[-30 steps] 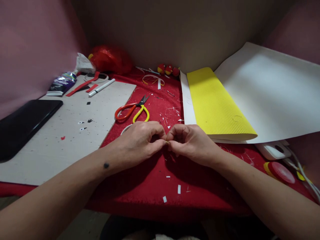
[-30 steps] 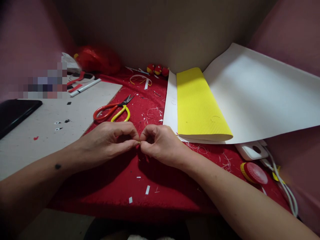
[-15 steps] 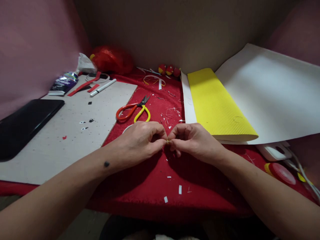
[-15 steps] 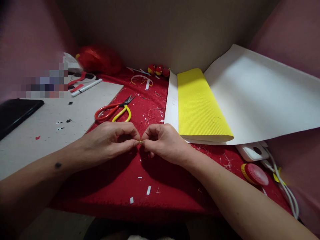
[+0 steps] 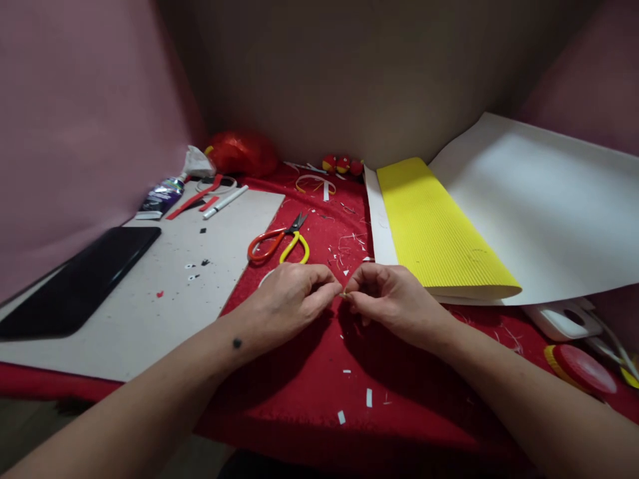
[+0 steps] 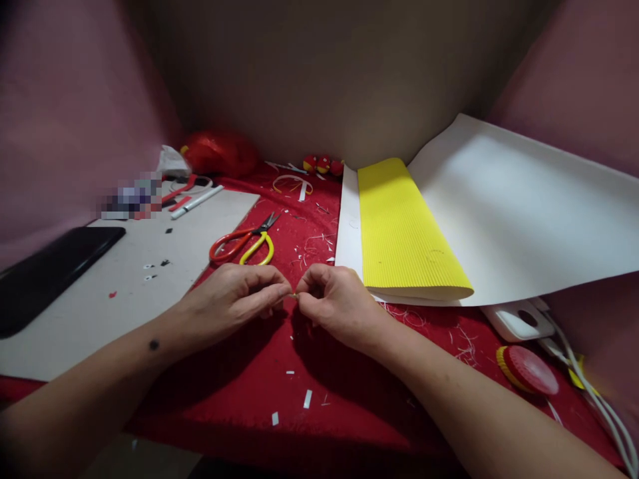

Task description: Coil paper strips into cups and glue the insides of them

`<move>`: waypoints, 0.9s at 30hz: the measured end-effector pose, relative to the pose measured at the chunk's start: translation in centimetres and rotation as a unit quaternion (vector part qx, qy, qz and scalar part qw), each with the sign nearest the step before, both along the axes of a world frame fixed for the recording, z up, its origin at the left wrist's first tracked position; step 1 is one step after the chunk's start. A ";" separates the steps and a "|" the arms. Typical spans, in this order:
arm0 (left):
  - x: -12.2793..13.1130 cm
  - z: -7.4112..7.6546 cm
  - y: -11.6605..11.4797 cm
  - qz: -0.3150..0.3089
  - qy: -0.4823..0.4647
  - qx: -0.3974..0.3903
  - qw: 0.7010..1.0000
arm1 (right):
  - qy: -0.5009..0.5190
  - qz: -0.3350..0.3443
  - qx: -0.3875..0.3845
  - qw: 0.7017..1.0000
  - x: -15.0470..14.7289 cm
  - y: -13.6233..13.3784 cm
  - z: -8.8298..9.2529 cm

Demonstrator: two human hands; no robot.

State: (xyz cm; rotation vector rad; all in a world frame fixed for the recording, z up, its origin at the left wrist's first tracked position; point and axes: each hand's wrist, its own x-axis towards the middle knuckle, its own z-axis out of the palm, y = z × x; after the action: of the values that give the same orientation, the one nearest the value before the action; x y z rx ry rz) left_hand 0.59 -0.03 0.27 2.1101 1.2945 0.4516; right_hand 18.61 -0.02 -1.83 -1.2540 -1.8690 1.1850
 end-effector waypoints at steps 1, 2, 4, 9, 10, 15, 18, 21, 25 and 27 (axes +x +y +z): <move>-0.1 -0.1 0.0 0.012 -0.012 0.001 1.000 | 0.002 -0.002 0.002 1.000 0.0 0.0 0.0; -0.2 -0.2 0.1 0.029 -0.028 0.004 0.999 | 0.005 -0.004 0.003 1.000 0.0 0.1 -0.1; -1.0 -0.1 0.6 0.079 -0.055 0.029 0.995 | 0.005 -0.008 0.004 1.000 0.0 0.2 -0.1; -4.4 1.2 3.5 0.200 0.101 0.129 0.966 | 0.009 -0.012 0.009 1.000 0.2 0.4 -0.1; -4.9 1.3 4.2 0.201 0.162 0.133 0.957 | 0.013 -0.010 0.004 1.000 0.2 0.5 -0.1; -4.6 0.4 6.7 0.144 0.294 0.080 0.942 | 0.046 -0.015 -0.021 0.999 0.0 0.3 0.2; -3.7 0.6 7.9 0.148 0.304 0.047 0.940 | 0.076 -0.015 -0.048 0.996 -0.1 0.2 0.5; -3.8 2.1 8.4 0.158 0.295 0.009 0.942 | 0.115 -0.018 -0.094 0.989 0.0 0.2 0.7; -5.6 4.0 5.2 0.169 0.139 -0.038 0.975 | 0.184 -0.014 -0.177 0.967 0.3 0.2 0.5; -6.7 3.5 1.5 0.122 0.050 -0.005 0.991 | 0.209 -0.009 -0.200 0.957 0.3 0.2 0.3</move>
State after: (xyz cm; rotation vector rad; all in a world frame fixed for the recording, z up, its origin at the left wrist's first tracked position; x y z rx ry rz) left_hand -6.07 1.45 3.78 1.9965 1.6185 0.4453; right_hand 18.95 0.15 -1.48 -1.1035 -1.3466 1.7259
